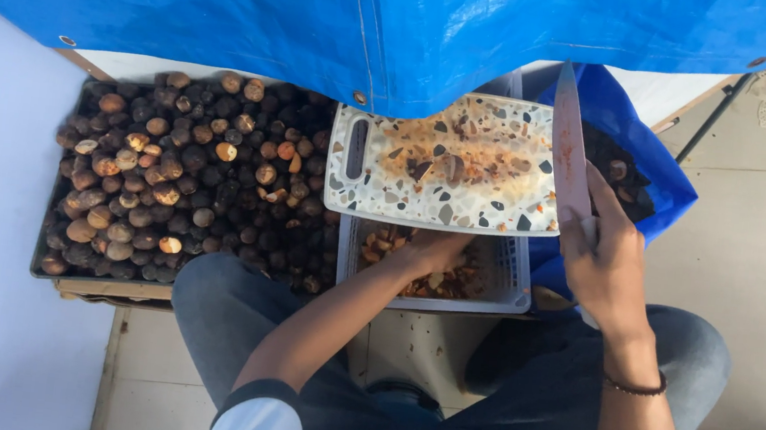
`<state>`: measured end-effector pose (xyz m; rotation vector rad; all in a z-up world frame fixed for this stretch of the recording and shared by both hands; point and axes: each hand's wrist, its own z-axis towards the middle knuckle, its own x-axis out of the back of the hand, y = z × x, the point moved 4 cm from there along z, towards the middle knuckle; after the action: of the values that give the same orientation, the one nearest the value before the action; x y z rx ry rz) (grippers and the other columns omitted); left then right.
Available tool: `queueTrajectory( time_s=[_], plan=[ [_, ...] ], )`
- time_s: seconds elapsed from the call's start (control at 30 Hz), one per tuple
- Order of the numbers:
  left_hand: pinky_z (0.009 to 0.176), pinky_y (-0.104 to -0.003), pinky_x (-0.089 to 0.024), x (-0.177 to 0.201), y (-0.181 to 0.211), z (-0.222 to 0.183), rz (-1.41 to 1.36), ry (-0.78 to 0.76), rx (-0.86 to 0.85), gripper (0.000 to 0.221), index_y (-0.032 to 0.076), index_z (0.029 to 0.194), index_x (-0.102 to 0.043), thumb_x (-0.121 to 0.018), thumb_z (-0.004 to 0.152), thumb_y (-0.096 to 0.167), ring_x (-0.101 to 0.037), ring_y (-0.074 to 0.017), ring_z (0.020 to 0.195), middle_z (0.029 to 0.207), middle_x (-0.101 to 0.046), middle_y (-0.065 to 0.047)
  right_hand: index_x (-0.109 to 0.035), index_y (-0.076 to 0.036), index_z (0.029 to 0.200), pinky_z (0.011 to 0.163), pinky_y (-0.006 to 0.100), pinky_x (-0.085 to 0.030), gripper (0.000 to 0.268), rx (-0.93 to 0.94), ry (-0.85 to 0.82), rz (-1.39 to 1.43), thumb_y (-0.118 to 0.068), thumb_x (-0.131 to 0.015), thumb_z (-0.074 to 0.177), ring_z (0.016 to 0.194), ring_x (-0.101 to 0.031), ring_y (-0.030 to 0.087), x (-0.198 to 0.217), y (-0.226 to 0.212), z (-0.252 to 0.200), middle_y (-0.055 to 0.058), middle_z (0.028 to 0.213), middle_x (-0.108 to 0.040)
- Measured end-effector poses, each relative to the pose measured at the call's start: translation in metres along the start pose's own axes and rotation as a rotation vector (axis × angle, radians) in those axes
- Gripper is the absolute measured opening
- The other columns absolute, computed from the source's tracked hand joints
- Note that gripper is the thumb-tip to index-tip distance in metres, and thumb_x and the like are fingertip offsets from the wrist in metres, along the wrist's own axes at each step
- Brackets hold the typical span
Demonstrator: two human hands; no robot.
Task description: The person sits on the floor and peels small dark fruits using a pink knife on a white cutting board. They remove the outer skin and place the peeled fruit into a white basket below, while the discarded skins fall into a blue bag to the right.
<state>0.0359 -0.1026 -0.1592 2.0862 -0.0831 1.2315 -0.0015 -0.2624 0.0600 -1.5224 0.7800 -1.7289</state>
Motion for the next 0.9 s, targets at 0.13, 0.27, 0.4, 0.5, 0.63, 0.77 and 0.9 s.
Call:
queueTrajectory(
  time_s=[0.13,0.27,0.4,0.5,0.63,0.77,0.9],
  plan=[
    [0.094,-0.063,-0.048,-0.039,-0.03,0.019,0.001,-0.006,-0.015,0.052,0.012,0.143,-0.05,-0.061,0.097,0.033,-0.06,-0.0519,0.118,0.131,-0.063,-0.031,-0.052,0.007,0.151,0.048,0.041,-0.044,0.059,-0.017,0.012,-0.022,0.0,-0.053,0.093,0.056,-0.063,0.038,-0.001,0.0,0.002,0.023,0.061,-0.059],
    [0.091,-0.054,-0.054,-0.123,-0.077,0.048,0.093,-0.2,-0.1,0.038,0.018,0.118,-0.07,-0.073,0.082,0.026,-0.068,-0.0435,0.109,0.114,-0.072,-0.018,-0.053,0.004,0.152,0.05,0.042,-0.046,0.058,-0.027,0.002,-0.046,-0.001,-0.054,0.094,0.06,-0.065,0.042,-0.003,0.005,0.004,0.024,0.062,-0.06],
    [0.084,-0.054,-0.059,-0.149,-0.084,0.054,0.053,-0.163,-0.212,0.031,0.016,0.107,-0.079,-0.076,0.079,0.029,-0.069,-0.0496,0.102,0.109,-0.074,-0.026,-0.054,0.0,0.152,0.05,0.044,-0.046,0.058,-0.044,-0.015,-0.07,-0.005,-0.055,0.094,0.063,-0.066,0.046,-0.005,-0.001,0.006,0.024,0.061,-0.061],
    [0.09,-0.061,-0.055,-0.133,-0.07,0.042,0.011,-0.213,-0.177,0.04,0.004,0.119,-0.072,-0.072,0.089,0.03,-0.067,-0.0528,0.105,0.115,-0.069,-0.035,-0.054,0.004,0.151,0.053,0.042,-0.048,0.056,-0.032,-0.016,-0.064,-0.001,-0.054,0.095,0.062,-0.067,0.043,-0.006,-0.019,0.006,0.024,0.061,-0.061],
    [0.093,-0.047,-0.055,-0.122,-0.088,0.055,0.013,-0.165,-0.084,0.04,0.016,0.131,-0.066,-0.06,0.096,0.035,-0.069,-0.0386,0.109,0.117,-0.073,-0.02,-0.054,0.004,0.151,0.053,0.042,-0.048,0.056,-0.042,-0.015,-0.058,-0.001,-0.054,0.095,0.063,-0.067,0.045,-0.007,-0.008,0.005,0.024,0.063,-0.062],
    [0.095,-0.054,-0.052,-0.057,-0.067,0.014,-0.028,-0.103,0.02,0.048,0.011,0.137,-0.06,-0.058,0.095,0.034,-0.065,-0.0481,0.11,0.122,-0.068,-0.026,-0.053,0.005,0.151,0.05,0.043,-0.045,0.056,-0.028,-0.022,-0.056,-0.001,-0.054,0.095,0.061,-0.065,0.043,-0.01,-0.002,0.005,0.023,0.061,-0.06],
    [0.096,-0.056,-0.05,-0.053,-0.056,0.018,0.003,-0.077,0.0,0.048,0.014,0.137,-0.06,-0.058,0.094,0.036,-0.063,-0.0471,0.112,0.123,-0.067,-0.024,-0.053,0.008,0.15,0.047,0.041,-0.045,0.056,-0.002,-0.016,-0.048,0.001,-0.054,0.095,0.056,-0.064,0.043,-0.012,0.001,0.005,0.025,0.06,-0.059]
  ],
)
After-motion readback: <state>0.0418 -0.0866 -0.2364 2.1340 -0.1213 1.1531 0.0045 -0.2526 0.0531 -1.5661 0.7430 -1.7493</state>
